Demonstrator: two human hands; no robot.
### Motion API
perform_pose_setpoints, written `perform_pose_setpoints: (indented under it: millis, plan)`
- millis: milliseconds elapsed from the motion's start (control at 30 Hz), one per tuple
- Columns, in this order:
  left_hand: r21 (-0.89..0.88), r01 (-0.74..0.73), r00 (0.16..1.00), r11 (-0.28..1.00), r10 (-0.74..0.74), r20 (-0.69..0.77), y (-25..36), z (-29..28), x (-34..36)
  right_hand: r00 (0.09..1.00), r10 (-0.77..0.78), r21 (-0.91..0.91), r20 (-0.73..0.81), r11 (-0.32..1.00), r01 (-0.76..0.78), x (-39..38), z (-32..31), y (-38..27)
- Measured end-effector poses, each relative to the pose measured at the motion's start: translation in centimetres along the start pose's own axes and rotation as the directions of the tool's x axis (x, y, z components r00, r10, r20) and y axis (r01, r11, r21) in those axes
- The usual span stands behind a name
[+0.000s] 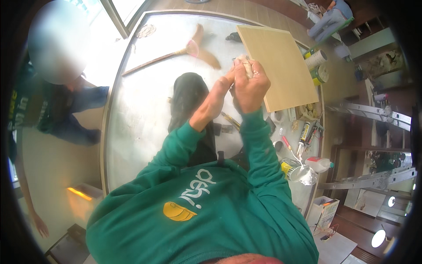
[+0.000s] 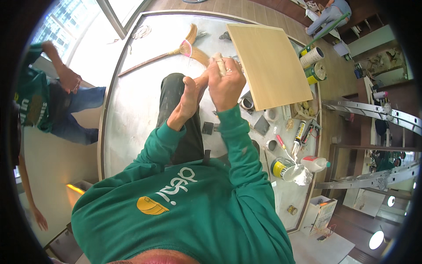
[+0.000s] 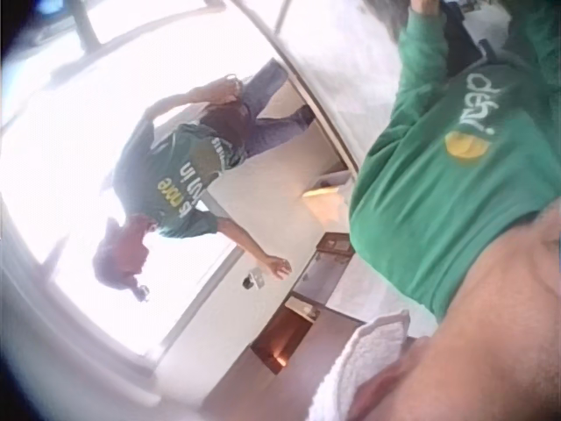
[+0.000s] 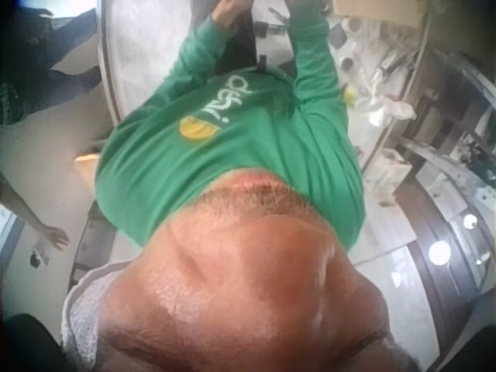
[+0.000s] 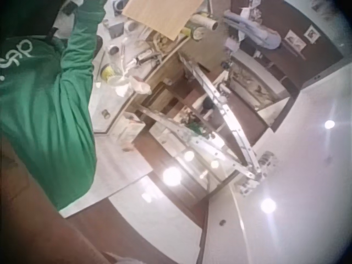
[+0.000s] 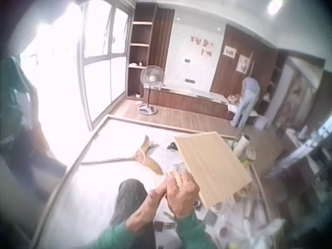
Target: The person applies a yellowish finish to a rectangular wooden board using a small brush, then wipes the surface with a cloth. They repeatedly dip the brush into a small container, spread the finish, and wipe excess material while seated on the floor.
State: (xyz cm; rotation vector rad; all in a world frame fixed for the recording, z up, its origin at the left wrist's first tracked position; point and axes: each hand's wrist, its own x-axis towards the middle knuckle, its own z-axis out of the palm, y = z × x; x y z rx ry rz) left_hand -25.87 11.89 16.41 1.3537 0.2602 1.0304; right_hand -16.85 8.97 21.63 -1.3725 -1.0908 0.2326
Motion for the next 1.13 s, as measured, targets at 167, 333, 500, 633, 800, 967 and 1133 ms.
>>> perform_pose_setpoints:
  millis: [167, 333, 500, 633, 800, 967, 1133]
  plan:
    - [-0.318, 0.168, 0.98, 0.933, -0.192, -0.046, 1.7, -2.3, 1.6, 0.987, 0.016, -0.019, 0.159, 1.0, -0.013, -4.5, -0.8, 2.0]
    - [-0.748, 0.225, 0.96, 0.624, -0.274, 0.061, 4.0, -3.2, 2.6, 0.952, 0.279, 0.429, 0.124, 0.85, -0.305, -3.5, -4.3, 2.8]
    - [-0.786, 0.184, 0.96, 0.59, -0.281, 0.014, 3.7, -0.9, 3.2, 0.992, -0.126, -0.031, 0.013, 0.991, 0.127, -3.2, -1.1, 1.2]
    - [-0.512, 0.196, 0.942, 0.836, -0.306, -0.139, 1.8, 0.8, 1.8, 0.958, -0.286, -0.37, -0.012, 0.891, 0.262, 2.4, 2.2, 3.8]
    - [-0.517, 0.147, 0.972, 0.843, -0.22, -0.083, 0.7, -1.1, 1.2, 0.994, -0.112, -0.172, -0.009, 0.979, 0.109, 1.9, 1.7, 4.9]
    - [-0.153, 0.231, 0.963, 0.961, -0.248, -0.109, 0.7, -0.2, -1.1, 1.0, -0.005, -0.155, -0.002, 0.988, 0.005, -0.4, 0.8, 6.6]
    - [0.19, 0.223, 0.951, 0.956, -0.171, -0.256, 3.6, -5.9, -9.0, 0.837, 0.441, -0.109, 0.323, 0.896, -0.43, 0.4, -7.9, 8.8]
